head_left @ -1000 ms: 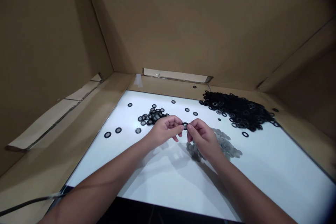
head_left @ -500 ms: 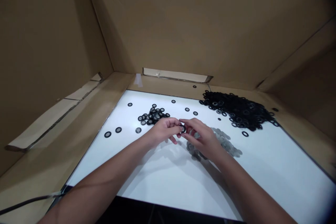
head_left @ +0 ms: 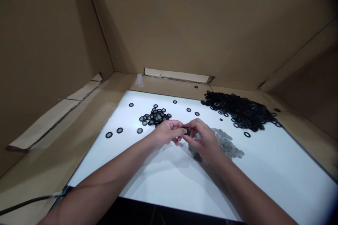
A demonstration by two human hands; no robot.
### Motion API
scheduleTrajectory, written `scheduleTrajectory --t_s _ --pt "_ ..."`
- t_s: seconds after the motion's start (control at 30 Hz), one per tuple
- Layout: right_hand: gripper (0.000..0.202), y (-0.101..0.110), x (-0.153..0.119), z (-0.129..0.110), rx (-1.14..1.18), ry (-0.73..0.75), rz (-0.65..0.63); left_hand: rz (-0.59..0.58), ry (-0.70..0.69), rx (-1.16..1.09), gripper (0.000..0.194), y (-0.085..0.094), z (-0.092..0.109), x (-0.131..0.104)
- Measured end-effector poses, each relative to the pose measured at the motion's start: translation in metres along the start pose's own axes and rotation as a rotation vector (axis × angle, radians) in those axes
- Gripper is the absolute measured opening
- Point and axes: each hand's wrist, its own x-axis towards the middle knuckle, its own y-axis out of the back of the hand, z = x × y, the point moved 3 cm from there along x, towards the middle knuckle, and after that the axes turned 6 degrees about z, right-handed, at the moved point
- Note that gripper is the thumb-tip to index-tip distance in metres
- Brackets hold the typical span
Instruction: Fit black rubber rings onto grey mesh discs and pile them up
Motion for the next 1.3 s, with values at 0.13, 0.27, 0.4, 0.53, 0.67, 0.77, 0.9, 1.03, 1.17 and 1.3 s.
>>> scheduleTrajectory --t_s 0.13,0.27,0.4,0.53,0.67,0.77,0.9,1.03,1.17,1.3 --pt "0.021 0.002 0.001 0.000 0.005 -0.027 -0.013 0.001 -0.007 -0.011 0.020 0.000 0.001 0.000" --pt "0.030 0.003 0.003 -0.002 0.039 0.007 -0.084 0.027 -0.038 -0.019 0.020 0.004 0.000 0.002" --pt "0.019 -0.001 0.004 -0.001 0.011 -0.028 -0.025 0.032 -0.053 -0.010 0.019 0.004 0.001 0.002" --pt "0.024 -0.006 0.004 -0.001 0.022 -0.073 0.023 0.055 -0.053 -0.002 0.016 0.002 0.004 0.000" --pt "0.026 -0.006 0.005 -0.002 0.040 -0.028 -0.040 0.056 -0.047 0.016 0.014 0.003 0.004 0.000" --pt "0.015 -0.007 0.006 0.001 0.032 -0.046 0.013 0.052 -0.052 0.023 0.016 0.004 0.002 0.002" --pt "0.025 -0.009 0.006 0.002 0.051 -0.060 0.019 0.063 -0.044 0.017 0.018 0.006 0.002 0.002" --pt "0.022 -0.009 0.006 0.001 0.059 -0.026 -0.018 0.056 -0.036 0.028 0.017 0.005 0.003 0.002" --pt "0.016 -0.009 0.007 0.004 0.054 -0.053 0.052 0.066 -0.022 0.013 0.020 0.006 0.000 0.003" --pt "0.025 -0.010 0.007 0.006 0.088 -0.043 -0.007 0.068 -0.015 0.020 0.023 0.008 -0.001 0.003"
